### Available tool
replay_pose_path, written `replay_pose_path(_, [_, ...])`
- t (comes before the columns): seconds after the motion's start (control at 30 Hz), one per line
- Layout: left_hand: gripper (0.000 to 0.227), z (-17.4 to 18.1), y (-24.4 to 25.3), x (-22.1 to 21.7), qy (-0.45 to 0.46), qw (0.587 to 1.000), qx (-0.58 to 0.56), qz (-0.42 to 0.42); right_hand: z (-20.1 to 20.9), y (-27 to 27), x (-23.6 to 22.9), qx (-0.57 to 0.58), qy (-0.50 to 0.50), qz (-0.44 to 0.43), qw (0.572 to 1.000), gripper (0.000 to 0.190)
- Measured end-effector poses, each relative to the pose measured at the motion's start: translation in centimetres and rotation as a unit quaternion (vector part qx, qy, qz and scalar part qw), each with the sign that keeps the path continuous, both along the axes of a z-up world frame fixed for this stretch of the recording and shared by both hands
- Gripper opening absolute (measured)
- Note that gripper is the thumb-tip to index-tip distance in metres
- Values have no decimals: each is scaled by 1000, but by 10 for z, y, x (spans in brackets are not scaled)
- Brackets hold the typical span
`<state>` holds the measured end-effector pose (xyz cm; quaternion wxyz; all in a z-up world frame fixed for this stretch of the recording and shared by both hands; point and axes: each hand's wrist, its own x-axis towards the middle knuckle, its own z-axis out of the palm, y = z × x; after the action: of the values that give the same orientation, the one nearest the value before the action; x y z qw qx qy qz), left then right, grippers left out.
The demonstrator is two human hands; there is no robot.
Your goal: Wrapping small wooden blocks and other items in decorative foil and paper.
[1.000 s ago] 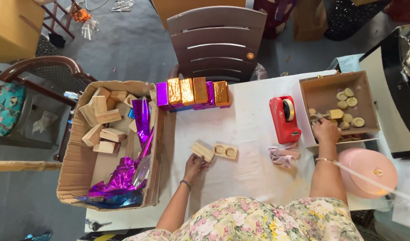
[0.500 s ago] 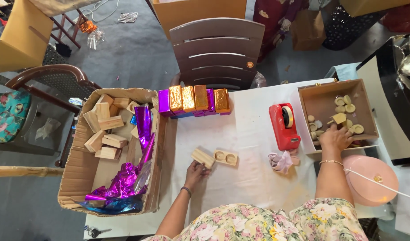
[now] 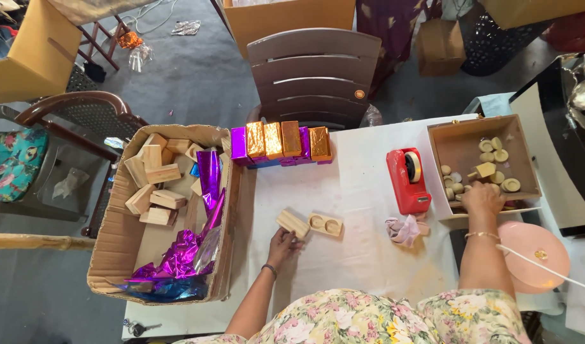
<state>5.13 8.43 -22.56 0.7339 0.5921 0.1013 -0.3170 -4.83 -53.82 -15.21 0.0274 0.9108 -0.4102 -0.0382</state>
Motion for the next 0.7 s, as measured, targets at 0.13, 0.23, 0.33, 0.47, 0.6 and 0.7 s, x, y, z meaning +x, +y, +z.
replay_pose_path(0.13, [24,-7,1,-1,-4,1000,5,4,41,47,-20,-5,-22,-34,999,34])
replay_pose_path(0.23, [23,-1,2,-2,9,1000,-1,0,22,45,-35,-15,-119,10,993,35])
replay_pose_path(0.33, [23,9,1,-2,15,1000,-14,1,14,36,-38,-2,-174,31,984,29])
replay_pose_path(0.47, [24,15,0,-2,10,1000,-7,-1,25,21,-26,57,-135,44,988,28])
replay_pose_path(0.6, [25,18,4,2,9,999,-24,-22,20,14,-23,53,-157,56,985,24])
replay_pose_path(0.7, [27,12,4,4,10,1000,-27,-14,23,41,-22,29,-334,57,940,23])
